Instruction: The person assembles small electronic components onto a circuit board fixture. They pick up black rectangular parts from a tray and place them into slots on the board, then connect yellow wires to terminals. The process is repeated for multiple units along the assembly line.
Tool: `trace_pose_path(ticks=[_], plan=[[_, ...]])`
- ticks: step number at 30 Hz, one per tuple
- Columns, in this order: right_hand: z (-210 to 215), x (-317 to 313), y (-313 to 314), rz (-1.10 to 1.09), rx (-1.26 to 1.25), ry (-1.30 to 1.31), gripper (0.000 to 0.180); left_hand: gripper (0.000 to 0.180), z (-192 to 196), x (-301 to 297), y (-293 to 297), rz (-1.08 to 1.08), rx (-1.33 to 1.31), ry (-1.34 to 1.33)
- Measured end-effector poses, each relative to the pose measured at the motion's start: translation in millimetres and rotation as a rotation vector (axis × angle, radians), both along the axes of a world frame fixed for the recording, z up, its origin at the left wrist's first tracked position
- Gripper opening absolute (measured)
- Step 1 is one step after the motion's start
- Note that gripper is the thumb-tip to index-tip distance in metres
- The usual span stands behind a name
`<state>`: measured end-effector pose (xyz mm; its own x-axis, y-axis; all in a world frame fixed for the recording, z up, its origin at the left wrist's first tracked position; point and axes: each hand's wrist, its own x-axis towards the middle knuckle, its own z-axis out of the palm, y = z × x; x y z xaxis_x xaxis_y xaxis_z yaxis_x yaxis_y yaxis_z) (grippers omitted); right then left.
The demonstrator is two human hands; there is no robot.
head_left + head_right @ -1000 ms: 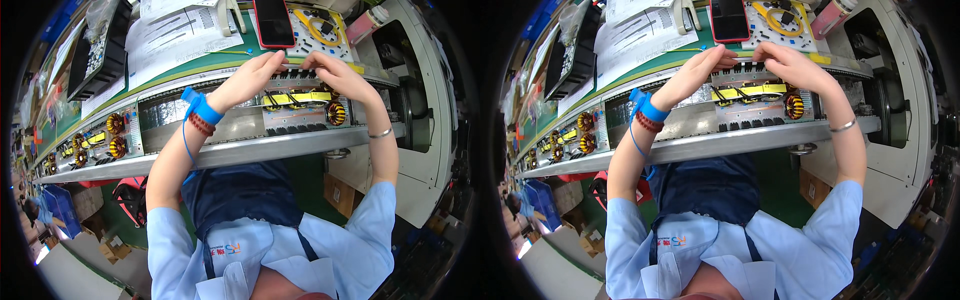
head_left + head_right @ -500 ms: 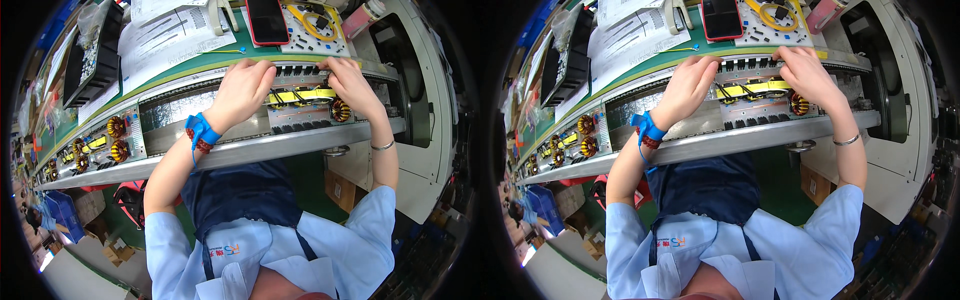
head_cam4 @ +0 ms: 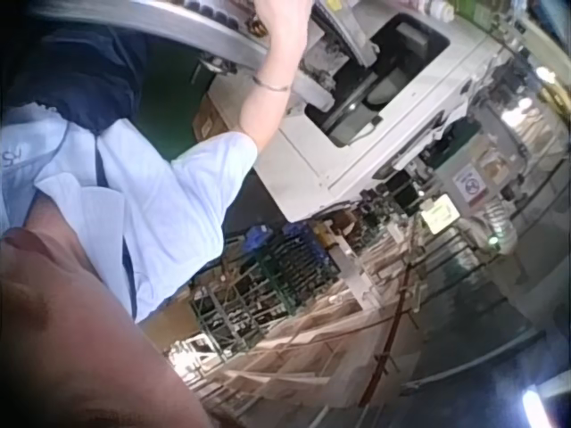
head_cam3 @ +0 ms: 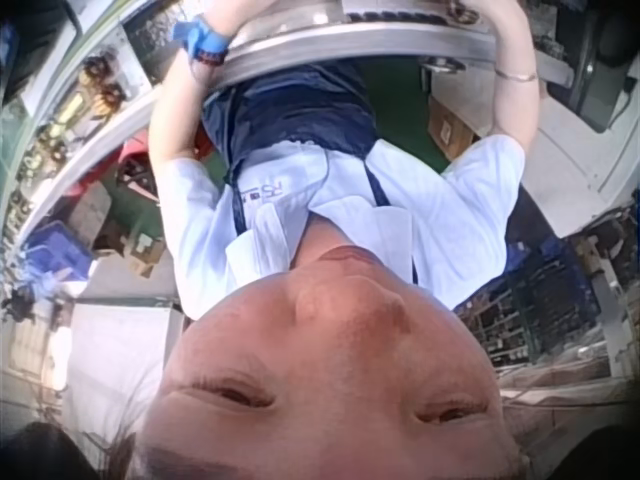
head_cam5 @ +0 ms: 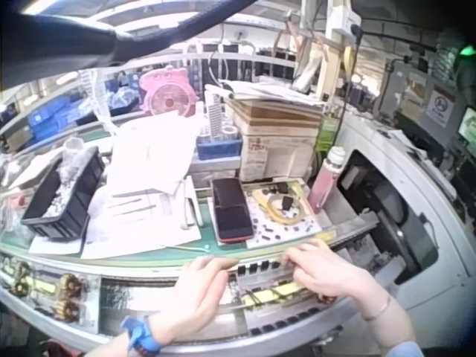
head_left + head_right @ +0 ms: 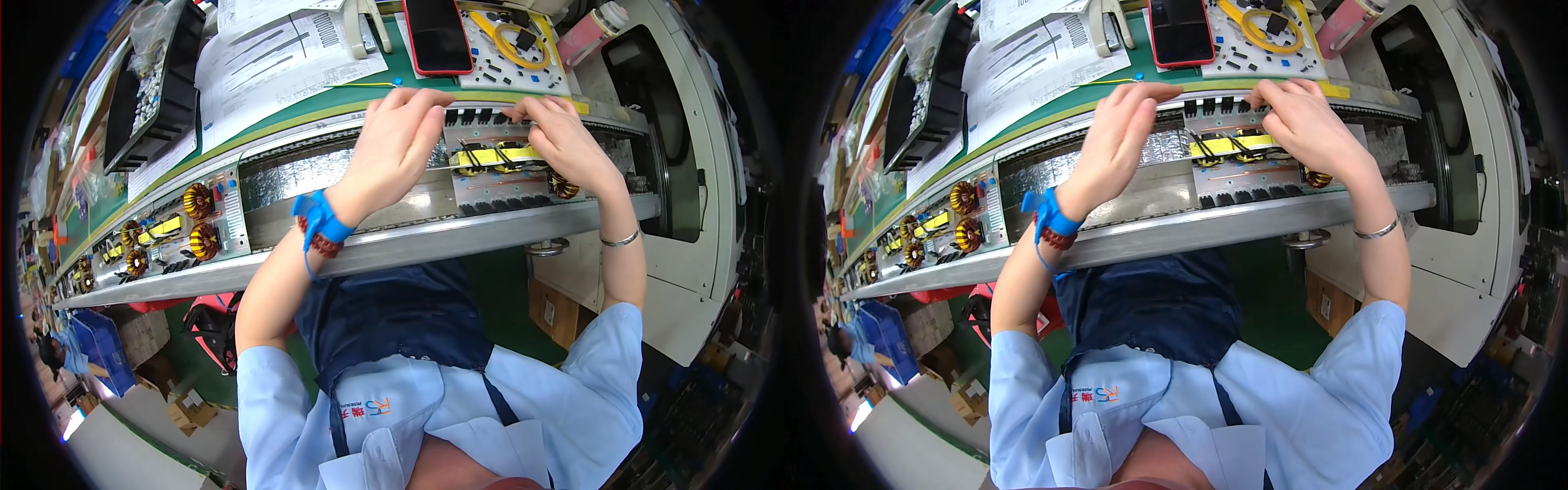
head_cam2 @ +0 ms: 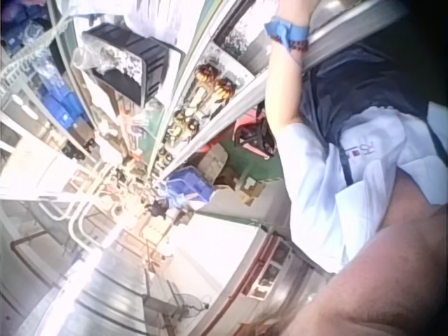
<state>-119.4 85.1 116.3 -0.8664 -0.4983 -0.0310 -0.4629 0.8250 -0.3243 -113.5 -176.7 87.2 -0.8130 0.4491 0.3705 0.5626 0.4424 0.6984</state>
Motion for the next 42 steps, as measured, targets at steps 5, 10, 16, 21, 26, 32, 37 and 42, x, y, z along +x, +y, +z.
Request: trace_pose_path(ticks=[5,10,16,21,26,32,37,42], plan=[[-2,-2,-1,-0.042,0.032,0.015,0.026,0.030,4,24,-32,0.069,0.173,-0.004],[22,16,-13,-0.038,-0.090,0.037,0.029,0.034,10,61,-70,0.114,0.236,-0.026],[22,32,-29,0.028,-0.062,0.130,0.022,0.037,0,99,-111,0.212,0.209,0.100],[28,31,-60,-0.043,-0.117,0.249,0.017,0.034,-9,130,-143,0.360,0.159,0.183],[15,-4,-92,0.052,-0.158,0.250,0.017,0.032,-18,147,-165,0.449,0.168,0.214],[-18,-50,-140,0.137,-0.103,0.071,0.021,0.032,-19,164,-179,0.500,0.183,0.220],[-27,-55,-166,0.215,0.042,0.201,0.015,0.031,-20,175,-192,0.535,0.193,0.221],[-32,-26,-181,0.175,-0.100,0.238,0.010,0.029,-22,182,-207,0.552,0.188,0.241]])
